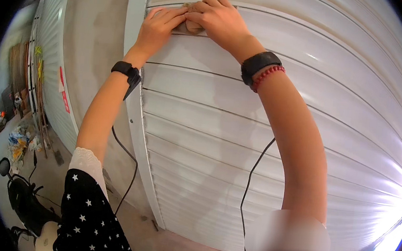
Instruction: The person wipes the top edge of a white rolling garage door with a cloth, moving the cloth along the surface.
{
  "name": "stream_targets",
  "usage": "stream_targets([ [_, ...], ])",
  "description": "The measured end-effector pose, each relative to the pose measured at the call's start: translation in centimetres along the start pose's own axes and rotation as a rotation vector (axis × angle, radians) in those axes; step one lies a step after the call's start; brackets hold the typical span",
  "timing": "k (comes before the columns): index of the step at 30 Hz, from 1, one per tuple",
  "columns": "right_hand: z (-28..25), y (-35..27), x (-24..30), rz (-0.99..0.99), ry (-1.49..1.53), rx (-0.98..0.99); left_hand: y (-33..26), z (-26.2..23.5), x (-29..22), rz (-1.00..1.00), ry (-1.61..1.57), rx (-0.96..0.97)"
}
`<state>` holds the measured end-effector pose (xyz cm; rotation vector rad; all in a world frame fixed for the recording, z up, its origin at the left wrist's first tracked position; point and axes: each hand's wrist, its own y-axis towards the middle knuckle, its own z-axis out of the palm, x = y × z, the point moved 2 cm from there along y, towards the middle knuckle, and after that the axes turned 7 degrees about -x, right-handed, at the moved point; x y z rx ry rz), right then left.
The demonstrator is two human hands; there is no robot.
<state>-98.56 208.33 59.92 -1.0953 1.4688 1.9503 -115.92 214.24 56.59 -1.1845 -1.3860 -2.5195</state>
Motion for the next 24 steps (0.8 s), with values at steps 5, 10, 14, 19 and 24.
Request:
stream_targets([
  [5,0.7,0.0,0.2,0.051,-0.052,-0.083,0.9,0.5,-1.4,-0.084,-0.051,-0.033],
  [10,1.0,0.4,1.2,0.214,-0.145,0.062,1.0,0.0,-2.2,-0.172,0.013,0.066],
  [14,-0.1,0.0,0.9,0.298,-0.156,0.116,1.8,0.0,-3.7,-0.237,0.010,0.081],
  [19,-1.7,-1.8,-0.3,0.301,-0.289,0.126,3.8,1.3,-6.8,-0.253,0.003,0.043],
  [24,-5.7,-4.3,-2.8,0.358,-0.183,0.157,6.5,3.3,-10.8,-0.220,-0.085,-0.098],
])
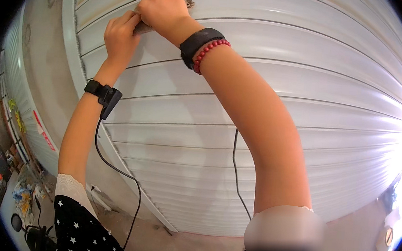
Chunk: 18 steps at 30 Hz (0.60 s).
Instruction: The person wipes the top edge of a white rolling garage door with a cloth, moving the cloth along the surface.
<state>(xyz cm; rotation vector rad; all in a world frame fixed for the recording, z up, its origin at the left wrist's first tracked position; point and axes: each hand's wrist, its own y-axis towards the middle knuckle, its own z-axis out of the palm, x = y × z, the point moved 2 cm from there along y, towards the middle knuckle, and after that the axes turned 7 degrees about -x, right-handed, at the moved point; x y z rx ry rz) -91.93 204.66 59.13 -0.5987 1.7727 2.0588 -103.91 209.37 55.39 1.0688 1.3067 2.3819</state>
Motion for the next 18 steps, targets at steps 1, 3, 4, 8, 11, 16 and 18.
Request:
stream_targets([
  [1,-0.6,-0.6,-0.8,-0.014,-0.005,-0.060,0.3,0.4,-1.0,0.009,0.006,-0.004],
  [3,-2.1,-1.7,-2.5,-0.032,-0.027,-0.116,1.3,1.3,-3.2,0.030,0.016,-0.014],
  [4,-2.9,-2.3,-3.5,-0.036,-0.044,-0.111,1.8,1.9,-4.3,0.042,0.013,-0.042],
  [8,-5.4,-4.8,-7.8,-0.051,-0.161,-0.102,3.7,4.4,-9.1,0.080,0.004,-0.140],
  [11,-8.1,-6.3,-10.6,-0.019,-0.174,-0.046,5.1,6.2,-12.8,0.068,0.022,-0.108],
  [16,-12.7,-9.3,-15.8,-0.033,-0.269,-0.004,7.9,9.5,-19.7,0.043,0.004,-0.152],
  [18,-14.6,-10.2,-17.3,-0.045,-0.291,0.010,8.9,10.6,-22.1,0.046,0.000,-0.196],
])
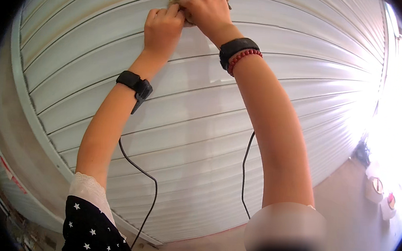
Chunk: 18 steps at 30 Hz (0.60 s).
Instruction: The person wipes the top edge of a white rolling garage door with a cloth, moving the cloth along the surface.
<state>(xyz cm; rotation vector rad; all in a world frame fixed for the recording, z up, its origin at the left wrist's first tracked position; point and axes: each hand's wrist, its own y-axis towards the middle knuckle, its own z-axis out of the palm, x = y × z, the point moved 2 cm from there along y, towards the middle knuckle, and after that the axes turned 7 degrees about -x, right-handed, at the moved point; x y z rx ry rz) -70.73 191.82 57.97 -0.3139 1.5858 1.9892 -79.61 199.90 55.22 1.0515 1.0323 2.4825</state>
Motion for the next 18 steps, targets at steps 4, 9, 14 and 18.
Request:
stream_targets([
  [4,-1.9,-2.5,-4.0,-0.022,-0.103,0.079,1.7,1.8,-4.5,-0.027,0.004,0.007],
  [9,-3.5,-4.8,-7.9,-0.020,-0.146,0.111,3.5,3.5,-8.9,-0.065,-0.033,0.038],
  [14,-4.6,-7.1,-12.0,-0.059,-0.231,0.146,4.9,5.7,-13.1,-0.045,-0.015,0.036],
  [18,-6.4,-9.1,-16.2,-0.036,-0.284,0.228,7.2,7.6,-17.2,-0.048,-0.102,0.018],
])
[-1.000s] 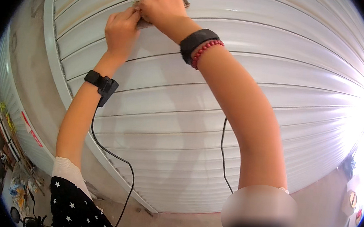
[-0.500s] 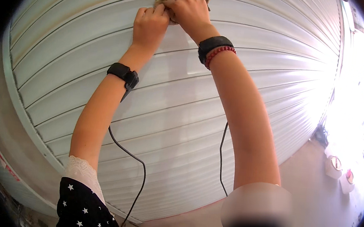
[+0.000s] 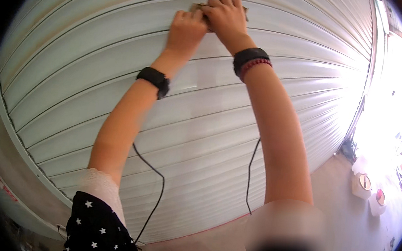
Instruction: The person wipes the top edge of a white rolling garage door with a cloth, moving the cloth along the surface.
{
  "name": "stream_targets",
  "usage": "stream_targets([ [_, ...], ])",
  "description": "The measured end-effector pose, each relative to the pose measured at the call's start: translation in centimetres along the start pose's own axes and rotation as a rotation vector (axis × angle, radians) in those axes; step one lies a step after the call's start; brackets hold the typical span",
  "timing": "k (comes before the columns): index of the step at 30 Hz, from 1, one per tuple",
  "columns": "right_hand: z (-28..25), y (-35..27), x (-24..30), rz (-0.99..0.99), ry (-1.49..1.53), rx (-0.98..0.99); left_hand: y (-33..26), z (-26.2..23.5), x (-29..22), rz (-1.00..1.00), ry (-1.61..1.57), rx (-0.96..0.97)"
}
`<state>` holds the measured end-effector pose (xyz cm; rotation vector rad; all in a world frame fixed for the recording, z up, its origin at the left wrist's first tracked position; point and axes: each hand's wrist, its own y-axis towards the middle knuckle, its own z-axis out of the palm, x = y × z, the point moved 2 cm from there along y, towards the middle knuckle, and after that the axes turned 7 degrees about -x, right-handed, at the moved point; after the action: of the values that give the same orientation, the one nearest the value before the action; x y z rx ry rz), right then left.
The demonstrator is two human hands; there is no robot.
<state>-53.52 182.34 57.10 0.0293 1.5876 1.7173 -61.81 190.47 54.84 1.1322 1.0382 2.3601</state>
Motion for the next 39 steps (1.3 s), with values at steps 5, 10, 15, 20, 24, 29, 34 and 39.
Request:
stream_targets([
  [5,-2.7,-5.0,-6.0,0.014,-0.173,0.359,2.8,2.0,-8.1,0.060,-0.261,0.253],
  [10,-8.7,-15.7,-6.6,-0.093,-0.148,0.671,-1.9,-1.7,-18.1,0.002,-0.643,0.136],
  [15,-20.8,-32.4,0.3,0.223,0.281,0.867,-12.4,-14.8,-27.4,0.148,-1.070,0.288],
  [20,-32.7,-41.6,13.9,0.301,1.005,1.440,-23.1,-33.6,-29.7,0.386,-1.580,0.580],
  [24,-34.6,-37.3,18.8,0.052,1.313,1.419,-25.2,-39.4,-26.5,0.156,-1.814,0.751],
  [29,-30.0,-33.7,21.1,0.270,1.528,1.503,-24.5,-39.6,-18.0,-0.445,-1.654,0.955],
  [34,-24.9,-26.6,21.8,0.948,1.819,1.708,-22.0,-36.3,-8.5,-0.603,-1.484,1.076],
  [39,-22.9,-20.6,22.4,1.334,2.052,1.439,-17.4,-37.3,1.3,-1.283,-1.298,1.363],
])
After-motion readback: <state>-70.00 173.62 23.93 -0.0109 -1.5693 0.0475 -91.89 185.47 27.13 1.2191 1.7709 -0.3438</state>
